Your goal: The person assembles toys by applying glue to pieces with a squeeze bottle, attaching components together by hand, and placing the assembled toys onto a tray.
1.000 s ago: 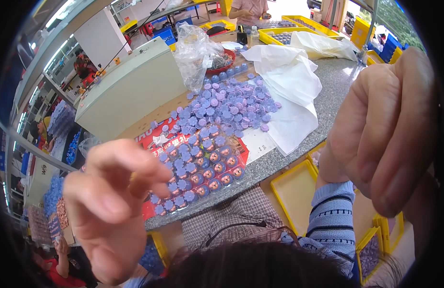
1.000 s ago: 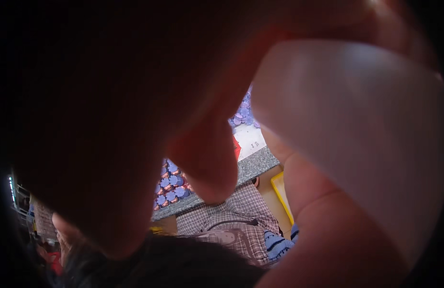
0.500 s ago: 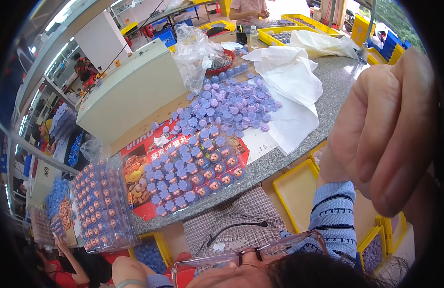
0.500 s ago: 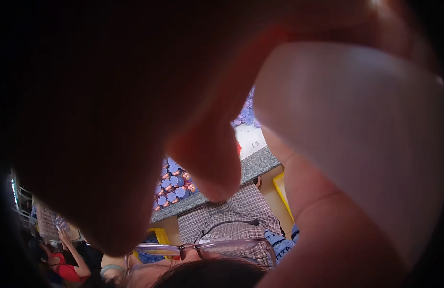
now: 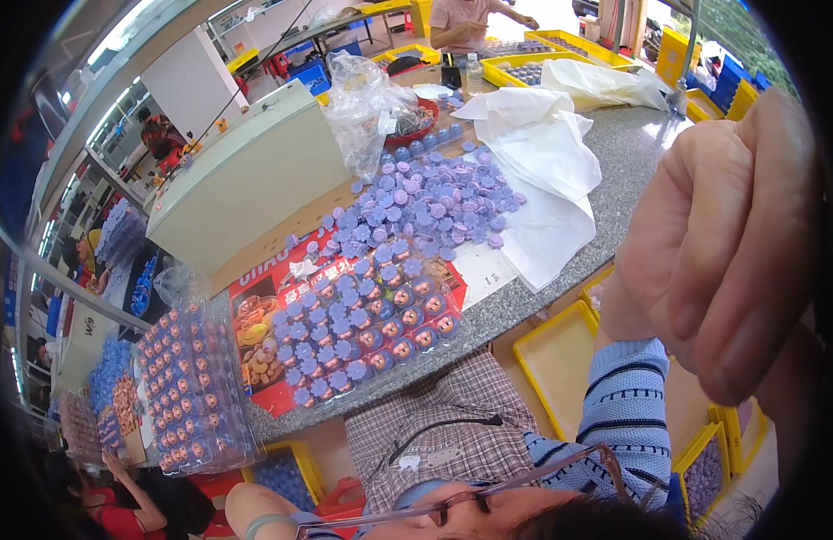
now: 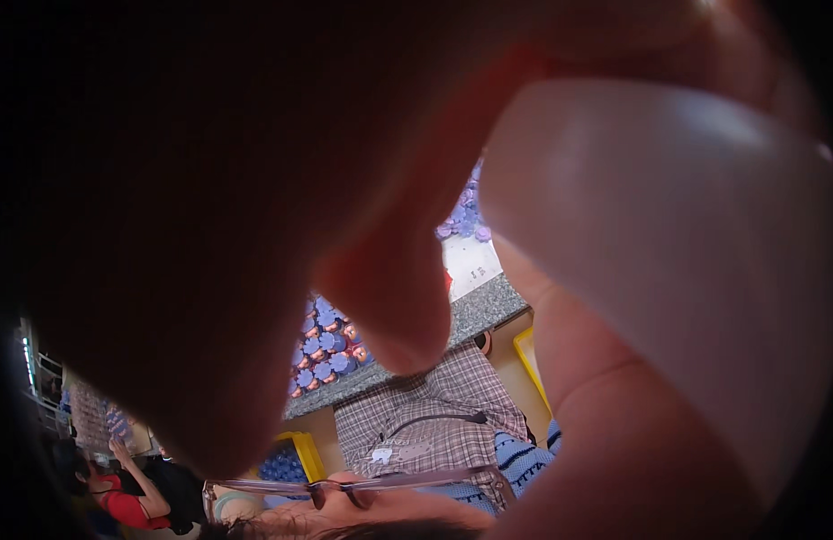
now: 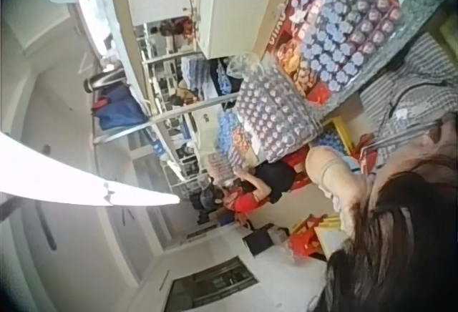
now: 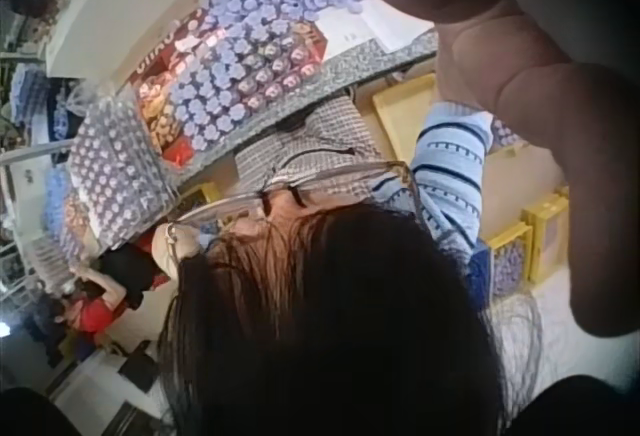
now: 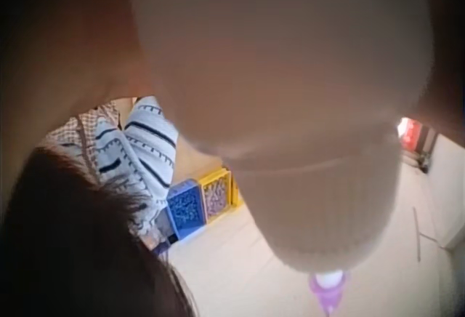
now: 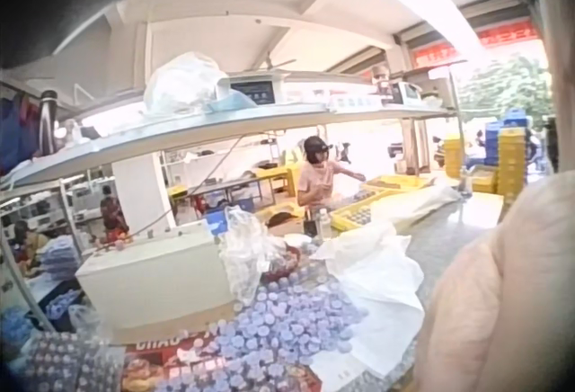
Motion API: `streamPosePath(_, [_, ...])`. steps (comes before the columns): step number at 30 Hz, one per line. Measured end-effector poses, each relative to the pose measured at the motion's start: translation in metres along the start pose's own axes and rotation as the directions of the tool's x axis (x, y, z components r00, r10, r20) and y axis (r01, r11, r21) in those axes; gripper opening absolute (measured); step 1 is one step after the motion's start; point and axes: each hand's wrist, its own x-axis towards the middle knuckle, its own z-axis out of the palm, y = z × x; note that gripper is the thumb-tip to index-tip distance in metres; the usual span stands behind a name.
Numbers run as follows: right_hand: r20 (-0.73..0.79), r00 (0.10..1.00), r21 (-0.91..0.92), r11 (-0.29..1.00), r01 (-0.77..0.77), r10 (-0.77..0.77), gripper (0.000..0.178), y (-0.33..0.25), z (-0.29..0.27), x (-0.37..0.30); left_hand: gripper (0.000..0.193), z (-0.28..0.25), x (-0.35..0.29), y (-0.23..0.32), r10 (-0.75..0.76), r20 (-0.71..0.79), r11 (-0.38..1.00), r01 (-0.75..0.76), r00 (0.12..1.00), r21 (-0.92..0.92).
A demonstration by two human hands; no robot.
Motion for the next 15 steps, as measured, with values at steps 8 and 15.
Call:
streamPosePath(8, [-0.026, 1.0, 0.001, 1.0, -0.017, 0.017, 0.055, -0.001, 0.0, -0.003, 0.022, -0.038, 0.035, 0.073, 0.846, -0.095, 0.206, -0.157, 0.525, 0.966])
streamPosePath(15, [-0.061, 0.998, 0.008, 1.0, -0.029, 0.03, 0.055, -0.001, 0.002, -0.004, 0.032, -0.072, 0.063, 0.15, 0.918, 0.285, -0.237, -0.195, 0.276, 0.952])
